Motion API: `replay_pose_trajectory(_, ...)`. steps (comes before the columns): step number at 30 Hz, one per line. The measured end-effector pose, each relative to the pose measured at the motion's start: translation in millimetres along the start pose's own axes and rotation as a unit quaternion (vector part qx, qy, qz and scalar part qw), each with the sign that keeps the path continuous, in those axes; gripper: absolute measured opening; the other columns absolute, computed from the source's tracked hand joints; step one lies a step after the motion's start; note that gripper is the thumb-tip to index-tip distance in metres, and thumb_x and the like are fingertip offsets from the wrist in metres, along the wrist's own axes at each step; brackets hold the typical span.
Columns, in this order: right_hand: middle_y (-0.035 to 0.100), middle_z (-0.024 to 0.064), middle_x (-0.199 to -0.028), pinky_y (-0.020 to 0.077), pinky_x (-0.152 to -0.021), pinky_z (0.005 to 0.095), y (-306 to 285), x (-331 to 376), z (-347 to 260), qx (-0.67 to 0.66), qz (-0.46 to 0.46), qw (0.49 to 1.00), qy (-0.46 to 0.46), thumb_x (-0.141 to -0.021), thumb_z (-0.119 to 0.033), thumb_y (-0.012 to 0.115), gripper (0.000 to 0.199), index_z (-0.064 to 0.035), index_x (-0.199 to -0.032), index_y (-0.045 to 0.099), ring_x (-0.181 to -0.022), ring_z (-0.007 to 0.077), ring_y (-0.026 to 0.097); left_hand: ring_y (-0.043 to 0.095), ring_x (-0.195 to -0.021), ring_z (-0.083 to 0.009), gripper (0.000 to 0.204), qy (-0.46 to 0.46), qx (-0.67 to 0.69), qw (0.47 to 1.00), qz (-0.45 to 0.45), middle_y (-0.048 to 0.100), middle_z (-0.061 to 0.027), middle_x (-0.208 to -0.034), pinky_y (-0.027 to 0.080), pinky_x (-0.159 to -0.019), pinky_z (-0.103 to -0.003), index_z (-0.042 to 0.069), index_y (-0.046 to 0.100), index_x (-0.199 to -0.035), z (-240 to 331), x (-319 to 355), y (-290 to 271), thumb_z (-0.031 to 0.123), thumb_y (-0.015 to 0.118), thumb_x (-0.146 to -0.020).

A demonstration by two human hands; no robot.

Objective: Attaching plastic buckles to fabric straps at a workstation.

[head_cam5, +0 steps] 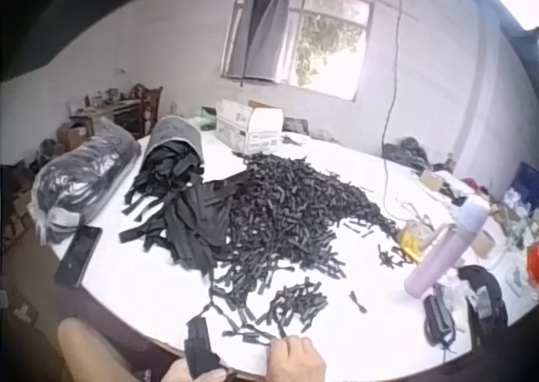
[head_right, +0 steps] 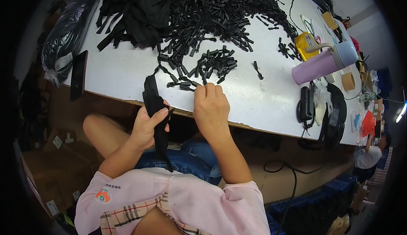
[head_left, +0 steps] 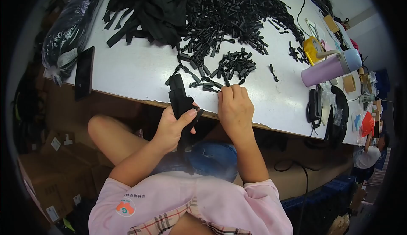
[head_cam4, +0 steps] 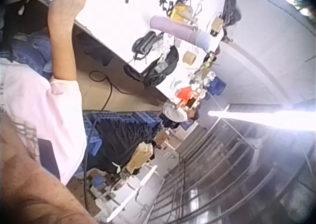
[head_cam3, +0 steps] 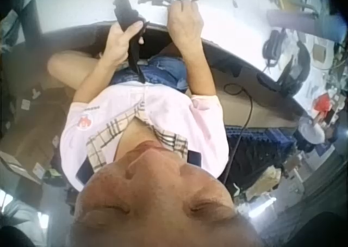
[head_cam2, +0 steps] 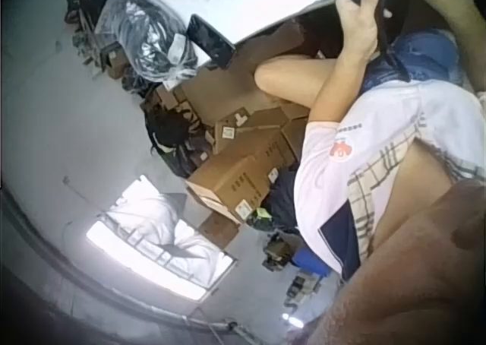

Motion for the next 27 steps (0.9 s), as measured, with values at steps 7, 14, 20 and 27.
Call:
replay_pose_trajectory(7,0.048,-0.0016,-0.075,0.0355,-0.057,0.0165,11.0,22.1,-12.8,-0.713,-0.027,0.659,0.239,-0.083,-0.013,0.051,0.012,-0.0013,-0.086,0.049,-0.064,0.0029,0.042,0.045,-0.062,-0.0048,0.018,0.02,-0.094,0.995,0.012,0.05,0.002,-0.069,0.039,-0.056,-0.019,0.001,0.053,-0.087,-3.2,-0.8,1.8,0.016,0.058,-0.079)
replay_pose_trajectory(14,0.048,-0.0018,-0.075,0.0351,-0.061,0.0162,11.8,24.8,-22.0,-0.719,-0.014,0.656,0.229,-0.083,-0.014,0.052,0.012,-0.0023,-0.086,0.049,-0.067,0.0034,0.041,0.046,-0.064,-0.0043,0.014,0.128,-0.182,0.975,0.023,0.052,0.0005,-0.072,0.038,-0.057,-0.018,0.002,0.053,-0.085,10.6,2.2,6.6,0.013,0.059,-0.078)
replay_pose_trajectory(20,0.048,-0.001,-0.078,0.0335,-0.061,0.0171,18.9,29.8,-24.0,-0.768,-0.031,0.586,0.254,-0.084,-0.016,0.051,0.014,-0.0028,-0.087,0.049,-0.068,0.0046,0.04,0.049,-0.07,-0.0069,0.015,0.147,-0.204,0.968,0.019,0.055,-0.0007,-0.076,0.041,-0.065,-0.021,-0.001,0.055,-0.086,11.6,4.1,6.8,0.011,0.058,-0.078)
replay_pose_trajectory(27,0.053,0.0044,-0.086,0.0361,-0.075,0.0231,20.7,28.6,-28.5,-0.8,-0.035,0.531,0.279,-0.083,-0.016,0.05,0.016,-0.0011,-0.089,0.05,-0.081,0.0098,0.048,0.051,-0.071,-0.0099,0.01,0.197,-0.255,0.947,-0.001,0.056,-0.0039,-0.077,0.042,-0.066,-0.023,0.001,0.055,-0.084,14.7,1.9,8.6,0.007,0.058,-0.077)
Point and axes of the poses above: each hand's wrist, its own x-axis away from the middle knuckle, its own y-axis out of the palm, z = x × y, the point moved 6 cm from there along -x, towards the middle knuckle
